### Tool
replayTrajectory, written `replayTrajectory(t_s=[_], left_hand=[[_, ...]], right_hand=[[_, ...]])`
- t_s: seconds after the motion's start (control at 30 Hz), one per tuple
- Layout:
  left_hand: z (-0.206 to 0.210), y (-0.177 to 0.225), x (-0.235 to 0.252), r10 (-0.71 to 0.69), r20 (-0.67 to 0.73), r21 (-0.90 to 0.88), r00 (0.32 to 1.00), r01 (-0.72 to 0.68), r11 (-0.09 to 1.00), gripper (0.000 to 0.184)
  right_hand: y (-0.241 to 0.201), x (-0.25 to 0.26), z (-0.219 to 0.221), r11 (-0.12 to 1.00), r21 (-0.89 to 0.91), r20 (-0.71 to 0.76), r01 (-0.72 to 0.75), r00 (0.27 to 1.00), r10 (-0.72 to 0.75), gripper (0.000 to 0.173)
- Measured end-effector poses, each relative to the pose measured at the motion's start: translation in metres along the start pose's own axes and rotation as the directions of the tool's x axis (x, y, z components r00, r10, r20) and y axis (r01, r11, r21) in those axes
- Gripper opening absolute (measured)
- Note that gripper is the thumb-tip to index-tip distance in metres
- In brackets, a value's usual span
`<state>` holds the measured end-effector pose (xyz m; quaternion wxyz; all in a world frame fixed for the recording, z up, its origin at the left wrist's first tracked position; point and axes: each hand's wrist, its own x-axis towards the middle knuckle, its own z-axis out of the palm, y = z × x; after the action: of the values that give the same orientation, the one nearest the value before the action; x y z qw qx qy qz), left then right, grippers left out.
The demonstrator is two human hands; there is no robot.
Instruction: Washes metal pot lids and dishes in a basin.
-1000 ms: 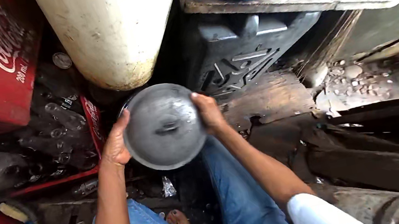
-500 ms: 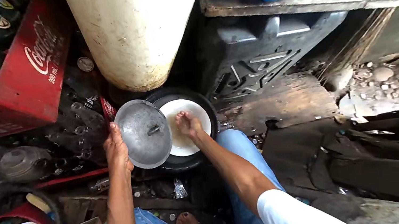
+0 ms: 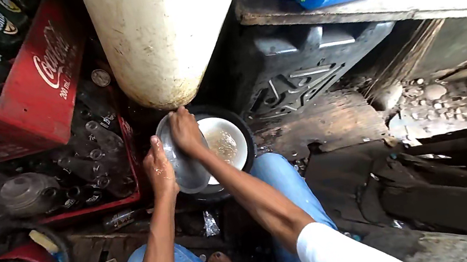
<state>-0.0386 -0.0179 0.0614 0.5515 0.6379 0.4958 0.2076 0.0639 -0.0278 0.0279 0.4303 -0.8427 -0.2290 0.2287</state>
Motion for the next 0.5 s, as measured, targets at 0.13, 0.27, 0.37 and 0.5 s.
replayTrajectory(t_s=[0.13,0.27,0.37,0.5], left_hand=[[-0.002,-0.008,0.012,-0.056,-0.008,-0.185,0.998,0.053,0.981,0.065],[0.001,-0.002,0.007,-0.013,-0.044,-0.056,0.999,0.011,0.998,0.065],[-0.005,-0.004,0.015,-0.004,-0.058,-0.087,0.998,-0.001,0.996,0.065],[-0.004,-0.006,0.014,-0.001,-0.048,-0.091,0.999,-0.004,0.996,0.061]], right_hand=[[0.000,-0.045,0.011,0.903,-0.109,0.081,0.415,0.909,-0.408,0.047],[-0.008,0.000,-0.011,0.993,-0.040,0.063,0.110,0.992,-0.107,0.042],[-0.002,-0.036,0.005,0.907,-0.112,0.013,0.406,0.913,-0.407,0.045],[0.002,-0.033,-0.002,0.914,-0.091,0.096,0.396,0.917,-0.388,0.045]])
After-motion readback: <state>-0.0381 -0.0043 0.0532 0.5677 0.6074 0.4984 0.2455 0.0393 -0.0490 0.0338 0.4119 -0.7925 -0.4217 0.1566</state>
